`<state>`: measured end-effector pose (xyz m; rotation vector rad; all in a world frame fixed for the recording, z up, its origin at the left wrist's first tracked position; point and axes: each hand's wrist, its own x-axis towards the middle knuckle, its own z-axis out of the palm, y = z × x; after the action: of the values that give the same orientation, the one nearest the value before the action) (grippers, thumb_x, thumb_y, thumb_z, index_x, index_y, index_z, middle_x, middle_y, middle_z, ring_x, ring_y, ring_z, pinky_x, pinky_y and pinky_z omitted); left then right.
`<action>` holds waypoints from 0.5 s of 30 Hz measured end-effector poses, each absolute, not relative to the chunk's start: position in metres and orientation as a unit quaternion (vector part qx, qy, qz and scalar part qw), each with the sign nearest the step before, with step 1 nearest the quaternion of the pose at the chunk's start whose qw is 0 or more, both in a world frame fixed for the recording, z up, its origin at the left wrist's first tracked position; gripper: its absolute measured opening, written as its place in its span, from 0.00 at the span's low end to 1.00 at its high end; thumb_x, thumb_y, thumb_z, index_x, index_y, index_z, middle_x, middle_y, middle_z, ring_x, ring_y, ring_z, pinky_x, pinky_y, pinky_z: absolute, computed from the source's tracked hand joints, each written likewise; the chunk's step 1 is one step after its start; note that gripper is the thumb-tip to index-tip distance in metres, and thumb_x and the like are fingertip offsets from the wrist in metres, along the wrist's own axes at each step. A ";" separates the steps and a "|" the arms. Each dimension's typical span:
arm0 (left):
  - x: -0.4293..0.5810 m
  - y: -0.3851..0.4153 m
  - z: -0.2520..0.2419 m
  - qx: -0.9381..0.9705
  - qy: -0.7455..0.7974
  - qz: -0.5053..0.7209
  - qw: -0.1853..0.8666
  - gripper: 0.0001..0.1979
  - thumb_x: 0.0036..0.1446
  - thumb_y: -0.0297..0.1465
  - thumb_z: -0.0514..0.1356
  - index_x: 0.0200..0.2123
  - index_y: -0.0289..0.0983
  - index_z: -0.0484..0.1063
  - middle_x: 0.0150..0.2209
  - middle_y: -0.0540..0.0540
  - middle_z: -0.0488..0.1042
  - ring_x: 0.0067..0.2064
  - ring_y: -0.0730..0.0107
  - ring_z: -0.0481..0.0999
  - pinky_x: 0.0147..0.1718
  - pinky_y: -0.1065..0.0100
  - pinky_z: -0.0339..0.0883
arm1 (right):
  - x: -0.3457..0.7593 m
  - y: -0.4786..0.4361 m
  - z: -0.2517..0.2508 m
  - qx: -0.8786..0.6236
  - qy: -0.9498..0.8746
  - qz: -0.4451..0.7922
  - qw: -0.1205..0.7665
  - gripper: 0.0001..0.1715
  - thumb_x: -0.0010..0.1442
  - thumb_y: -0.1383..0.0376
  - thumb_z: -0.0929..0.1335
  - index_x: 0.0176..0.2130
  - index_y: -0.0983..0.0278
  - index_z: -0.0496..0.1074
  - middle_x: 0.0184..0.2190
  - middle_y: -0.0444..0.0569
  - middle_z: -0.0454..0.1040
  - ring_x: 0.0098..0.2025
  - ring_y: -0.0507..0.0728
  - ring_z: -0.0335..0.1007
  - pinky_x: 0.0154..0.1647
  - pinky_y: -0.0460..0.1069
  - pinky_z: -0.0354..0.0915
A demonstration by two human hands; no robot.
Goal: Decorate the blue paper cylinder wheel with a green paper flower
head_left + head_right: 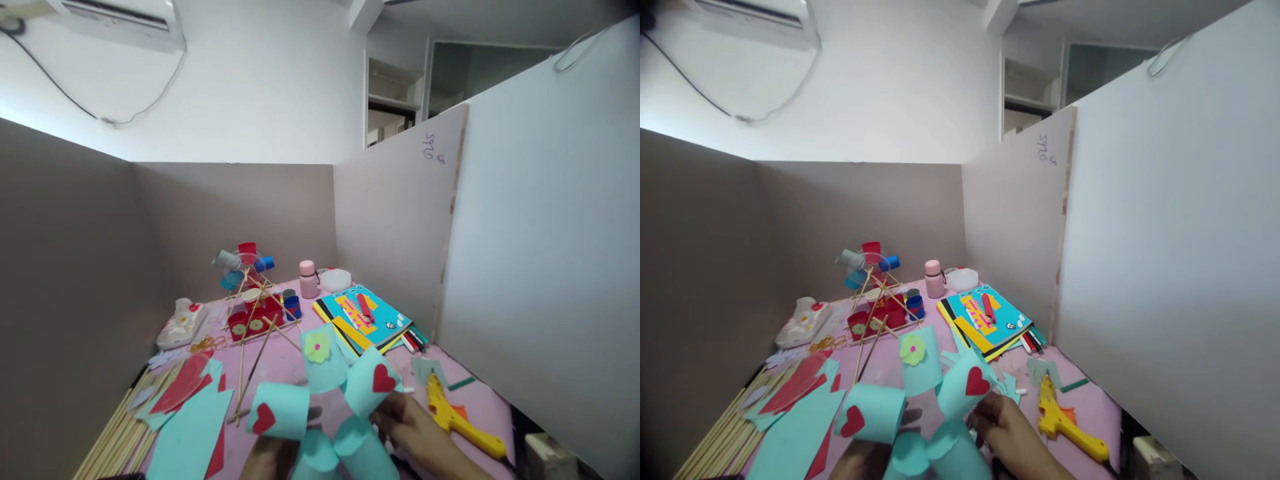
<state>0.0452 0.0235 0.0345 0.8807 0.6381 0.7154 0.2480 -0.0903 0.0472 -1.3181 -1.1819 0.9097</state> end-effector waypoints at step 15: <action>0.085 0.047 0.050 0.463 0.310 0.362 0.747 0.29 0.38 0.47 0.65 0.43 0.37 0.74 0.46 0.38 0.77 0.56 0.45 0.67 0.54 0.52 0.59 | 0.291 -0.069 0.040 -0.588 -0.418 0.364 0.590 0.09 0.44 0.62 0.67 0.20 0.64 0.67 0.16 0.40 0.65 0.20 0.52 0.63 0.21 0.45 0.56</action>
<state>0.0845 0.0468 0.0500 1.0139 0.6776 0.7925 0.2908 -0.0692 0.0397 -1.3683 -0.9728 0.8466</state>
